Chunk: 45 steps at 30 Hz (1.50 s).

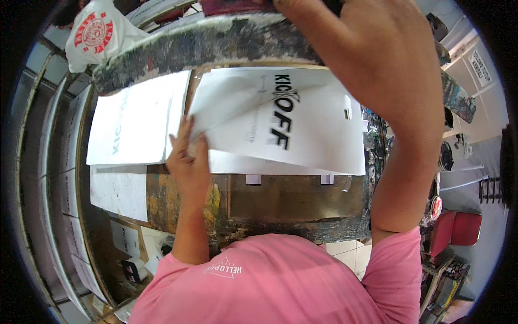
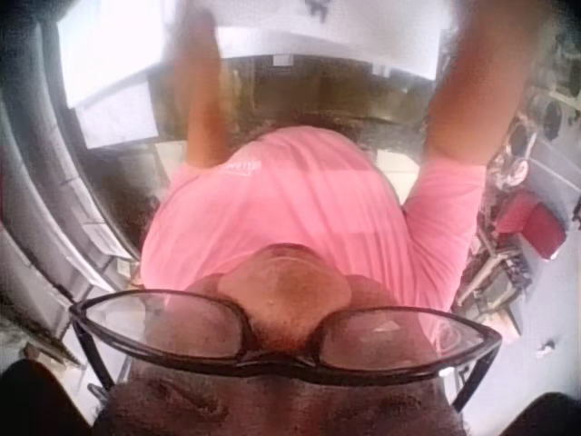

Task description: The person performs screen printing on white plastic bags by placing a bag under a screen, applying black ink using a squeegee with a sweeping motion, and then lifting the screen to set the printed bag aside.

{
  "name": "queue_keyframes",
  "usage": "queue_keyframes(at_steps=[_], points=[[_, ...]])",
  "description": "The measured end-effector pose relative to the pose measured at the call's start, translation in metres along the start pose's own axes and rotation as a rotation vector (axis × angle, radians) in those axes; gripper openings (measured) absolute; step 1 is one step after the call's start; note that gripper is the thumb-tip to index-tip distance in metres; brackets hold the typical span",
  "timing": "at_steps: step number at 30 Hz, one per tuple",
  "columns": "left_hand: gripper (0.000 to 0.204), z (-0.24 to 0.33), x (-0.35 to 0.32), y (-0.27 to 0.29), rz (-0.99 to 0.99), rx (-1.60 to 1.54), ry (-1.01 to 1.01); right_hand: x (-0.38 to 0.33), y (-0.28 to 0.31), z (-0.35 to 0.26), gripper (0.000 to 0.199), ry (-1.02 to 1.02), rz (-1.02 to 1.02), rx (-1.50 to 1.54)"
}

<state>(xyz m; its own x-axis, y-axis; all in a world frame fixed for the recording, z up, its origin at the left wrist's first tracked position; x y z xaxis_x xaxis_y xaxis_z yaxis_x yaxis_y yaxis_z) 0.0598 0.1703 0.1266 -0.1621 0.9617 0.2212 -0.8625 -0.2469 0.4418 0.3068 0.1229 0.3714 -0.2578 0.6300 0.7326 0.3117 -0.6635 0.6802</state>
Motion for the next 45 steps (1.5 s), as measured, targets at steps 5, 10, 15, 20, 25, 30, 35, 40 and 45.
queue_keyframes(at_steps=[5, 10, 15, 20, 25, 30, 35, 40, 45], points=[[0.044, -0.056, 0.029, 0.095, 0.15, 0.012, 0.097, -0.012, -0.012, 0.002, 0.043, 0.053, 0.096, -0.131], [0.043, -0.118, 0.085, 0.199, 0.225, 0.105, 0.166, -0.014, -0.018, 0.009, 0.042, 0.126, 0.003, -0.206], [0.051, -0.202, 0.168, 0.288, 0.192, 0.359, 0.153, -0.03, -0.021, 0.007, 0.048, 0.06, 0.026, -0.231], [0.062, -0.147, 0.193, 0.269, 0.41, 0.574, -0.092, -0.029, -0.025, 0.008, 0.053, -0.029, -0.067, -0.164], [0.083, -0.036, 0.004, 0.099, -0.781, -0.449, 0.051, -0.072, -0.032, -0.016, 0.065, 0.003, -0.142, -0.228], [0.105, -0.042, -0.121, 0.054, -0.776, -1.286, 0.759, -0.191, -0.085, -0.038, 0.057, 0.02, -0.641, 0.039], [0.116, -0.098, -0.144, 0.026, -0.642, -1.086, 1.102, -0.255, -0.128, -0.06, 0.041, -0.052, -0.696, 0.244], [0.117, -0.133, -0.155, 0.011, -0.594, -0.973, 1.138, -0.279, -0.159, -0.068, 0.045, -0.062, -0.661, 0.256], [0.115, -0.14, -0.16, 0.012, -0.564, -0.89, 1.164, -0.255, -0.212, -0.007, 0.049, -0.036, -0.603, 0.206]])
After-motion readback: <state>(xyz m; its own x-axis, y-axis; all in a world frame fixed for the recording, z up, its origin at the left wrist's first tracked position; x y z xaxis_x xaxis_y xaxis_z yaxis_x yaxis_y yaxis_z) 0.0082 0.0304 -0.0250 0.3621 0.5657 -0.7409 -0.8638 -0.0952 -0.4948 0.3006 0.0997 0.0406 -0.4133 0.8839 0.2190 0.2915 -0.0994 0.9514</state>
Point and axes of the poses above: each hand's wrist, its own x-axis towards the middle knuckle, its own y-axis out of the back of the hand, z = x × y, the point moved 4 cm from there along x, towards the middle knuckle, and after that the axes turned 14 degrees about y, right-handed, at the moved point
